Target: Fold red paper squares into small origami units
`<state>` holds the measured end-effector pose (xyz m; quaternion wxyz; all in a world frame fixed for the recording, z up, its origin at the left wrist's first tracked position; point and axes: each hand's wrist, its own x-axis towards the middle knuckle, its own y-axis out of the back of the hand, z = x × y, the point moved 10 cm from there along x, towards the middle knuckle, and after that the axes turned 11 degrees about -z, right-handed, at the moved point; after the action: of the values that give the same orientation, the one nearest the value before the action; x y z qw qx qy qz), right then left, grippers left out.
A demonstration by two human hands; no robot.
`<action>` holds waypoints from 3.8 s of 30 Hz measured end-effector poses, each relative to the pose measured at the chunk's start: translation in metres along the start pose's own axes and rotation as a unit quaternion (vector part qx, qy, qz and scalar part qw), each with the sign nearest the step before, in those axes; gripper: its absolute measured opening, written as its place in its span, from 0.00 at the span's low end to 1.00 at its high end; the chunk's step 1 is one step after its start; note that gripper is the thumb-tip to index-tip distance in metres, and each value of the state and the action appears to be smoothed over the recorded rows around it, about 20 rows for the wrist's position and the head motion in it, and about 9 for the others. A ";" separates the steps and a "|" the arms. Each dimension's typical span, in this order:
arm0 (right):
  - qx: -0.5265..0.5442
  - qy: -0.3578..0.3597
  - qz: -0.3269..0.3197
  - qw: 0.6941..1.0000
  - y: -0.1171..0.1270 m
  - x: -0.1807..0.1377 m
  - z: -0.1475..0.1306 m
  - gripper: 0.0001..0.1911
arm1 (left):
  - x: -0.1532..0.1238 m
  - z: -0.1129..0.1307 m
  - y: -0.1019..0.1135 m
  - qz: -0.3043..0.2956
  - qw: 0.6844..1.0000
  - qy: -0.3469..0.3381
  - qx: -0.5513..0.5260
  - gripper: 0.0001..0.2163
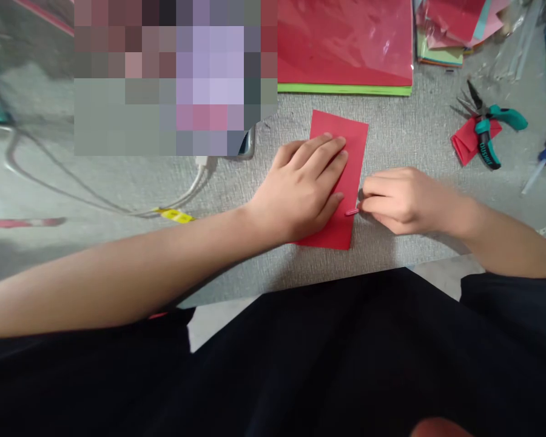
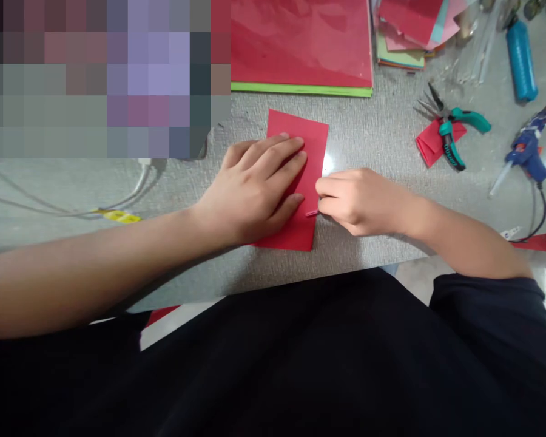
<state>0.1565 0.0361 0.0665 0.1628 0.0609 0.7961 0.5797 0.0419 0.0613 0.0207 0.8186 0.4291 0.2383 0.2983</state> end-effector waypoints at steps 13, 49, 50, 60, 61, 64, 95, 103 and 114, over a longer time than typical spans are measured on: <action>-0.007 0.113 0.001 0.994 -0.017 0.005 -0.054 0.24 | 0.001 -0.001 0.002 0.007 1.000 0.010 -0.017 0.33; 0.097 -0.346 0.102 0.928 0.015 -0.012 0.103 0.16 | -0.001 0.010 0.001 -0.007 0.999 -0.028 0.030 0.42; 0.092 -0.352 0.101 0.926 0.014 -0.012 0.107 0.16 | -0.001 0.010 0.002 -0.006 0.999 -0.027 0.031 0.42; 0.069 -0.332 0.192 0.921 0.007 -0.031 0.130 0.14 | 0.002 -0.002 0.004 0.007 0.999 -0.008 0.045 0.42; 0.065 -0.315 0.196 0.927 0.008 -0.029 0.123 0.14 | 0.003 -0.005 0.005 0.012 0.999 -0.003 0.044 0.42; 0.053 -0.241 0.189 0.950 0.011 -0.018 0.097 0.14 | 0.006 -0.012 0.007 0.022 0.999 0.007 0.035 0.42; -0.006 0.096 -0.001 0.995 -0.019 0.012 -0.036 0.16 | 0.006 -0.012 0.009 0.021 0.999 0.025 0.029 0.36; 0.052 0.068 0.089 0.992 -0.004 0.003 -0.009 0.14 | 0.006 -0.011 0.007 0.028 0.999 0.006 0.043 0.35; 0.082 -0.156 0.154 0.972 0.006 -0.008 0.051 0.14 | 0.006 -0.008 0.008 0.054 0.998 -0.001 0.028 0.34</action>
<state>0.1805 0.0814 0.0599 0.1876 0.2858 0.7869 0.5137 0.0383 0.0738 0.0223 0.7890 0.4643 0.2224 0.3353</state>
